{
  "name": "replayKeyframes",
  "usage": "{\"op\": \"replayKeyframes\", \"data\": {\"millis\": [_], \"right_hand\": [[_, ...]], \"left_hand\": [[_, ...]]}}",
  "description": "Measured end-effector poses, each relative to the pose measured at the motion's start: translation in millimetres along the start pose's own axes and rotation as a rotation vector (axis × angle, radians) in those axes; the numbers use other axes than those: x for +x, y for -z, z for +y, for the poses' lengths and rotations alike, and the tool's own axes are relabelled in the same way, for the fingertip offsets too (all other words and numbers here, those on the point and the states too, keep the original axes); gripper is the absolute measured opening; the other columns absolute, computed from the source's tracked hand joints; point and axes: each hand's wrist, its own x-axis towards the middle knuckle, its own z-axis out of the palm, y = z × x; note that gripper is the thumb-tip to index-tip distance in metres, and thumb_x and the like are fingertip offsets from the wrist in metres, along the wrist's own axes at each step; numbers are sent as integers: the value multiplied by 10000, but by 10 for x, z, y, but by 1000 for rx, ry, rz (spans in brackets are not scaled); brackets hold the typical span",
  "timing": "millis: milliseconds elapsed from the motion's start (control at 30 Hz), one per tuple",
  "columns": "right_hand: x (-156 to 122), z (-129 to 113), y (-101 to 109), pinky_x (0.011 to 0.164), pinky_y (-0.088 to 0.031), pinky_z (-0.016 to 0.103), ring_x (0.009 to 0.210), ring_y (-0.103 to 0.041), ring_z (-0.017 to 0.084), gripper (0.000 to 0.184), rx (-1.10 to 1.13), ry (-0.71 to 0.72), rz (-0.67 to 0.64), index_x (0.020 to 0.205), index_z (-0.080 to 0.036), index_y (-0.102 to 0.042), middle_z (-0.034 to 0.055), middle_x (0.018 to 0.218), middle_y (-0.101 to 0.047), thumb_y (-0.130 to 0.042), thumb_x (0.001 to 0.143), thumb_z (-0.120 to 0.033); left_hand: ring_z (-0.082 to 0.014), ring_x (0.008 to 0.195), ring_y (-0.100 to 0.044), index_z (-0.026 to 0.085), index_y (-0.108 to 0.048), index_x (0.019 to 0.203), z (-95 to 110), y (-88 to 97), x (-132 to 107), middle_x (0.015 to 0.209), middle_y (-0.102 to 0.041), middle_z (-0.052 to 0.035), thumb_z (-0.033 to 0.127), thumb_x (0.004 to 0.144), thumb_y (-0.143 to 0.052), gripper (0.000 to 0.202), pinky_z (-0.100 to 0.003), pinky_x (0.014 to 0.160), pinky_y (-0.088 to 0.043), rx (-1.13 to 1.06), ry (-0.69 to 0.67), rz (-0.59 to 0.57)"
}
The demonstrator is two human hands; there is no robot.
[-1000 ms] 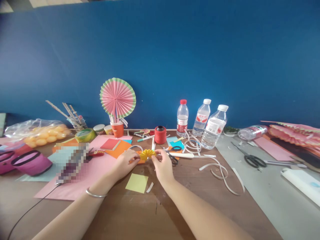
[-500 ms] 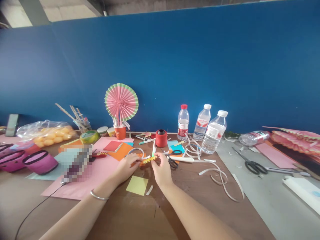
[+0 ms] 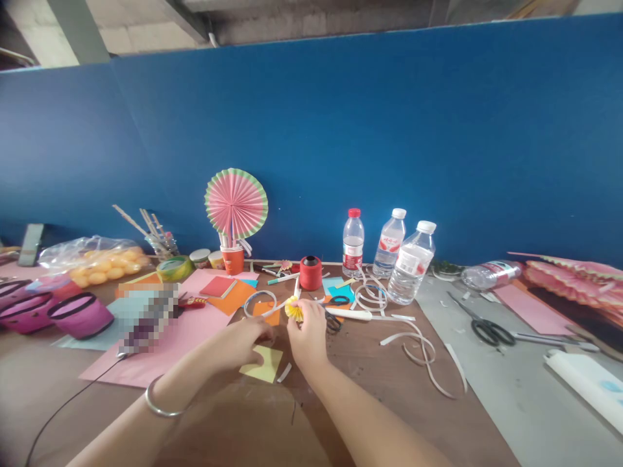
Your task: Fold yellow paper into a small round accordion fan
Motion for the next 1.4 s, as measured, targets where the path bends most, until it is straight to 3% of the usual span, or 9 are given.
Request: {"op": "replayKeyframes", "data": {"millis": [100,200,400,533,733,1000,1100,1400], "right_hand": [[-22,-59,21,710,-385,299,805,-509,188,235,-77,50,-118,890,-183,-544,45,839,-587,-421,704,-108],[-59,-120,14,716,-359,287,794,-500,182,225,-223,181,-284,848,-189,-569,37,805,-593,-449,684,-93],[-78,-121,-36,671,-337,280,758,-505,180,145,-432,334,-509,755,-200,-618,30,736,-596,-504,688,-139],[-41,-72,-39,656,-331,276,731,-518,173,175,-470,356,-490,808,-206,-642,39,707,-603,-492,736,-154],[-12,-28,-31,652,-343,279,723,-524,170,159,-499,333,-479,746,-214,-653,29,713,-606,-497,770,-189],[-38,5,-25,686,-339,263,731,-515,148,154,-415,308,-473,744,-225,-662,11,723,-603,-521,770,-169],[-42,-4,-1,705,-317,290,766,-510,164,156,-406,284,-419,770,-257,-677,8,740,-612,-529,788,-214],[-57,-2,32,685,-292,306,772,-500,174,187,-419,319,-471,820,-258,-682,21,735,-607,-498,818,-223]], "left_hand": [[-188,640,-573,220,-589,782,-1,-59,15,732,-611,0,189,526,-628,261,-242,520,-346,-25,15,-96],[-170,587,-551,208,-555,704,-13,-76,15,643,-575,22,181,544,-601,169,-234,506,-319,-42,51,-109],[-175,666,-547,189,-552,671,-2,-93,-18,725,-590,-4,167,609,-525,71,-242,570,-357,-81,-6,3],[-168,702,-546,204,-584,736,1,-122,-7,752,-599,0,157,676,-478,130,-255,624,-385,-100,-31,70],[-178,751,-537,249,-633,784,-61,-150,61,736,-582,-21,244,795,-426,207,-279,686,-392,18,-166,176],[-177,763,-517,244,-615,867,-172,-202,26,782,-571,-22,165,825,-387,244,-294,692,-386,149,-282,154],[-177,777,-517,221,-611,834,-207,-233,27,798,-573,-25,161,832,-383,236,-302,710,-391,135,-301,148],[-173,763,-535,228,-618,856,-260,-275,39,772,-572,-31,200,843,-374,247,-305,708,-409,42,-297,165]]}}
